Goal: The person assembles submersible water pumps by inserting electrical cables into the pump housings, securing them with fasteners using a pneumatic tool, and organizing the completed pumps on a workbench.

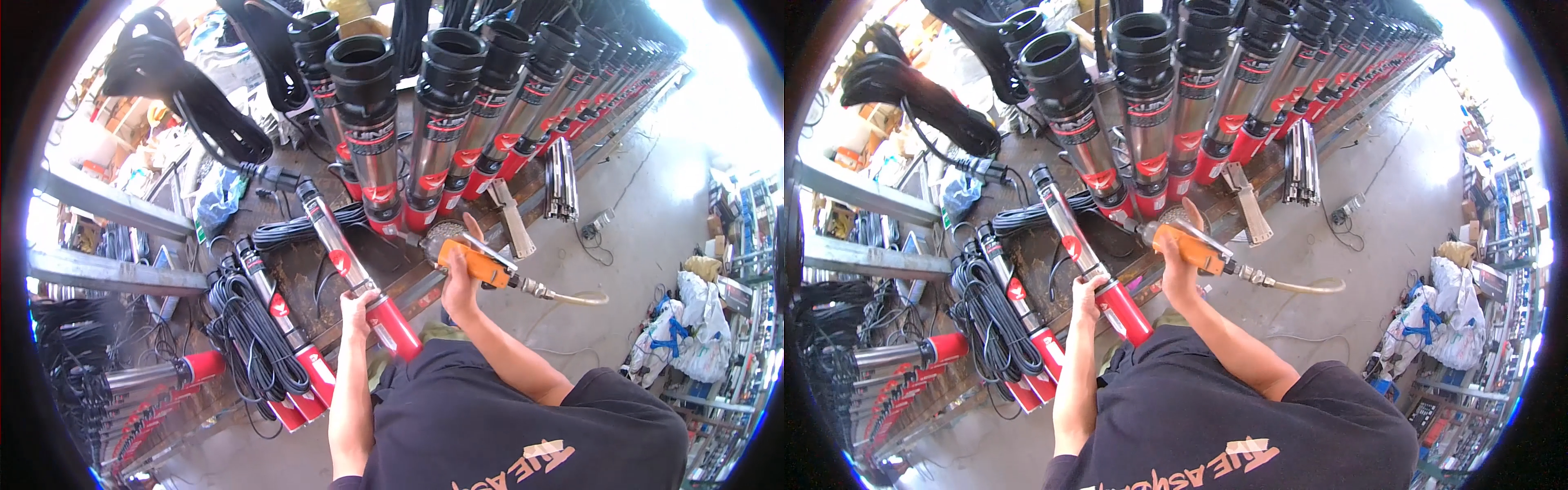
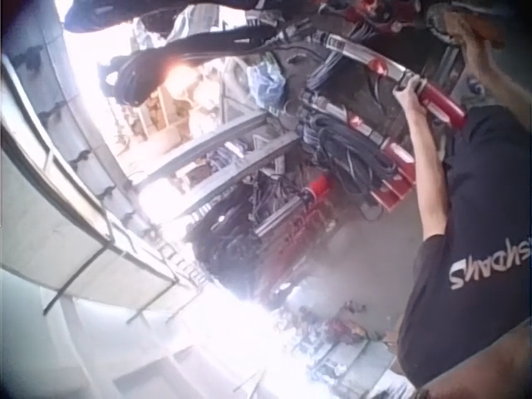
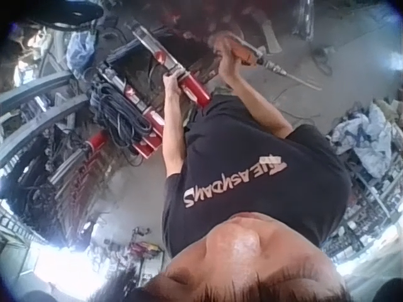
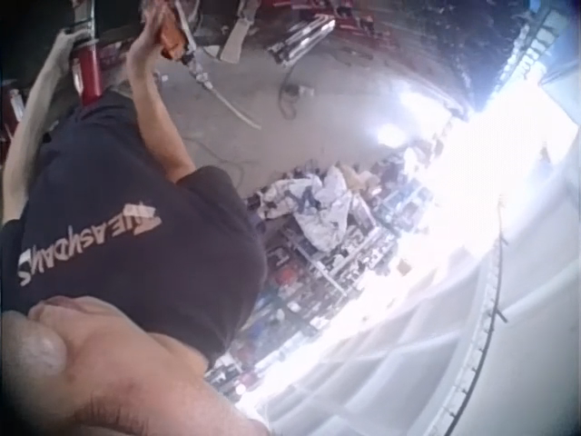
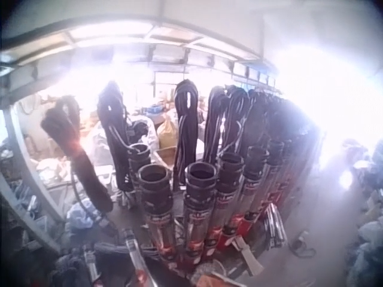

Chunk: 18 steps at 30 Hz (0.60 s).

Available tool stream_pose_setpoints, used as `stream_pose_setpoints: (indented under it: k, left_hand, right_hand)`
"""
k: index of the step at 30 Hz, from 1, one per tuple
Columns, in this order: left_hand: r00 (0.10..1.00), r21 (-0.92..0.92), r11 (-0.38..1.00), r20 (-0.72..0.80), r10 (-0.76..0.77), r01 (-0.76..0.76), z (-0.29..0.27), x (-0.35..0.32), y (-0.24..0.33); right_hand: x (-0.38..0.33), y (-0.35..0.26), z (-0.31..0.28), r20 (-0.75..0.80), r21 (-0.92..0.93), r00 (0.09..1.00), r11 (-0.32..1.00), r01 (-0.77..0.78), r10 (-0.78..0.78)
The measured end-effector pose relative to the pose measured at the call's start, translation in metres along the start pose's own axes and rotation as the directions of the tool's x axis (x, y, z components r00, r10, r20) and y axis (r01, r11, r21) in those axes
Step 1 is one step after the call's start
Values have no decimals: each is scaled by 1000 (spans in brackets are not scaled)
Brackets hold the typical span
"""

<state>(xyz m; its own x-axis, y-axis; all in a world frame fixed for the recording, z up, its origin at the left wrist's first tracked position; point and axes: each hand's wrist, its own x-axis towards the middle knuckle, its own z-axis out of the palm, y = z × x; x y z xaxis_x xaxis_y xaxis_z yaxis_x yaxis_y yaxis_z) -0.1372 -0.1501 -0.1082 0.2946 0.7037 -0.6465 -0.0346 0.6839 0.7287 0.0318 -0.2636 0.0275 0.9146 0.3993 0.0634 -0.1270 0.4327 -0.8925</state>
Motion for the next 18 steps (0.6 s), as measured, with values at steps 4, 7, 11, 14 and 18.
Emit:
stream_pose_setpoints:
  k: [4, 7, 11, 14, 18]
  left_hand:
    - [999, 52, 999, -32, -13, 15, -7, 2, -3]
    - [999, 104, 994, -16, -41, 42, -1, 1, 4]
    - [1000, 63, 998, -27, 14, -13, -9, 7, -7]
    - [999, 55, 998, -17, -34, 35, 3, -2, 6]
    - [998, 76, 995, -27, -64, 66, -1, 0, 5]
  right_hand:
    - [-3, 18, 15, 93, 54, 992, 995, 84, -88]
    - [-6, 24, 36, 164, 137, 964, 973, 188, -209]
    - [-18, 25, 49, 324, -48, 937, 992, -119, 128]
    - [-15, 55, 48, 312, 41, 941, 988, -149, 129]
    - [-15, 74, 49, 240, 16, 953, 981, -195, 185]
